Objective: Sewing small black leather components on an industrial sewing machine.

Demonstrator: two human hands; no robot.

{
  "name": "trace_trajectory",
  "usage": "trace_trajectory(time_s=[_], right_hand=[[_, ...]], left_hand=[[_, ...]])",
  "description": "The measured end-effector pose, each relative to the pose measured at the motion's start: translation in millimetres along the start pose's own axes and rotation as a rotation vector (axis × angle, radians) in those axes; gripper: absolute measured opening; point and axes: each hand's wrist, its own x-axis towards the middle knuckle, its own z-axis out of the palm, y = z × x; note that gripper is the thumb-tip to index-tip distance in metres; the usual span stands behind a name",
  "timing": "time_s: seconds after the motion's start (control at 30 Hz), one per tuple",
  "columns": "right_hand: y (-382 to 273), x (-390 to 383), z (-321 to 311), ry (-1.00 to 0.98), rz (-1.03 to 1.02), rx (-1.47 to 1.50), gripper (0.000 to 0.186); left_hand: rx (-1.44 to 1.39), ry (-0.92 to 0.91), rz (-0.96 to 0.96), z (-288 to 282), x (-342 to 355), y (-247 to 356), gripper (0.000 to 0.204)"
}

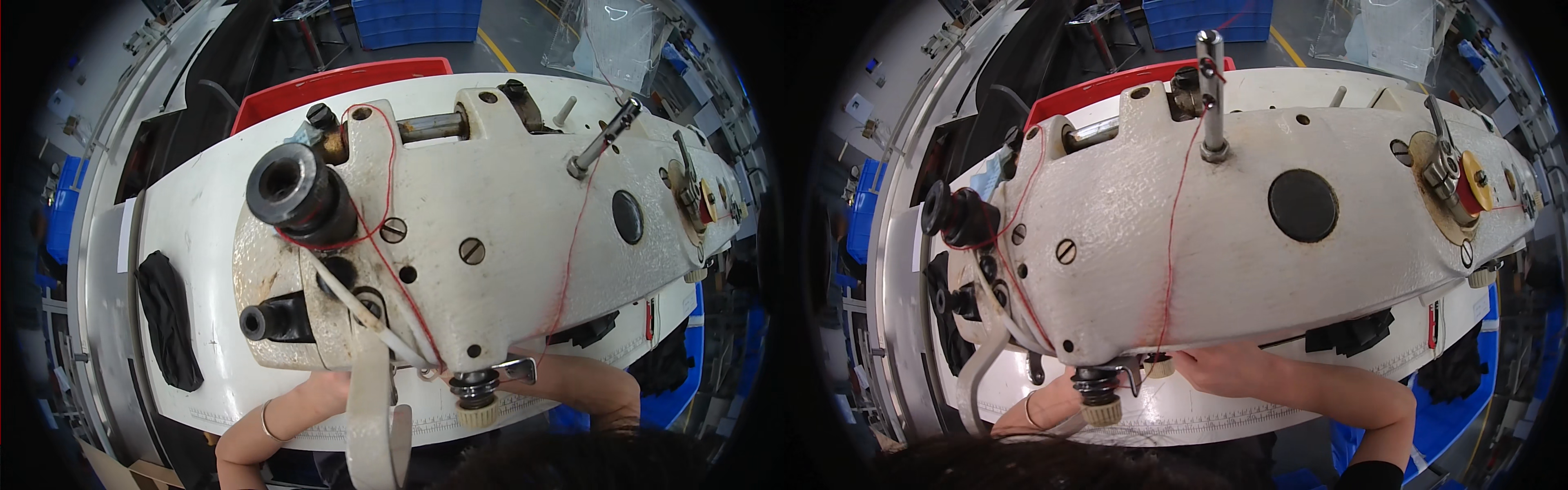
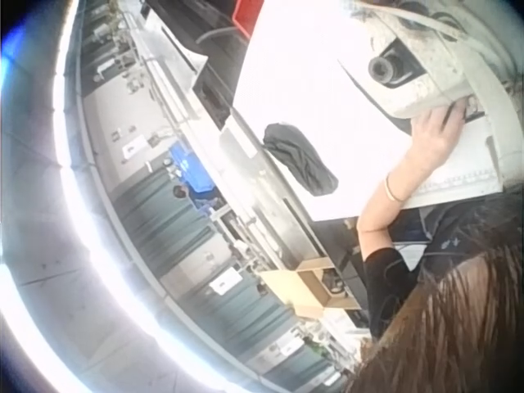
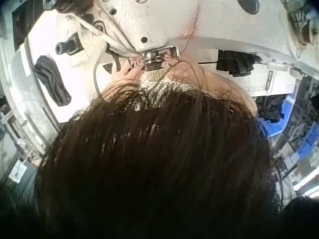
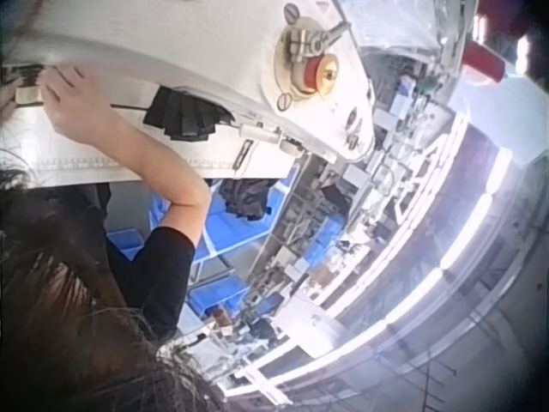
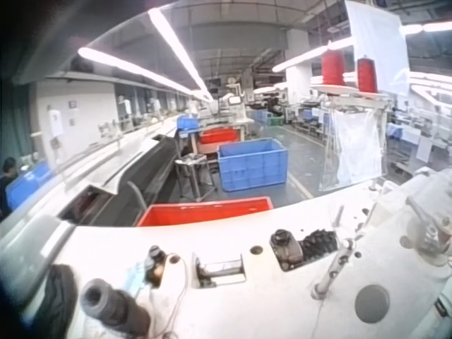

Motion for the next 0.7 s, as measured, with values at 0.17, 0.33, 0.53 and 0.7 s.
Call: trace_trajectory(time_s=[0.17,0.33,0.53,0.7], right_hand=[[-2.7,-0.5,-1.1,-0.019,0.074,0.04,0.008],[-3.0,-0.9,-0.9,-0.045,0.07,0.013,0.008],[-5.2,-5.8,2.9,-0.091,0.088,0.044,0.007],[-3.3,-0.3,-0.4,-0.018,0.048,0.018,0.007]], left_hand=[[-0.054,-0.208,0.035,-2.6,-12.4,-19.1,0.043],[-0.054,-0.188,0.113,-6.1,0.3,-17.6,0.042],[0.073,-0.074,0.232,-5.4,9.8,-16.2,0.041],[0.179,0.025,0.328,-4.2,11.6,-15.0,0.04]])
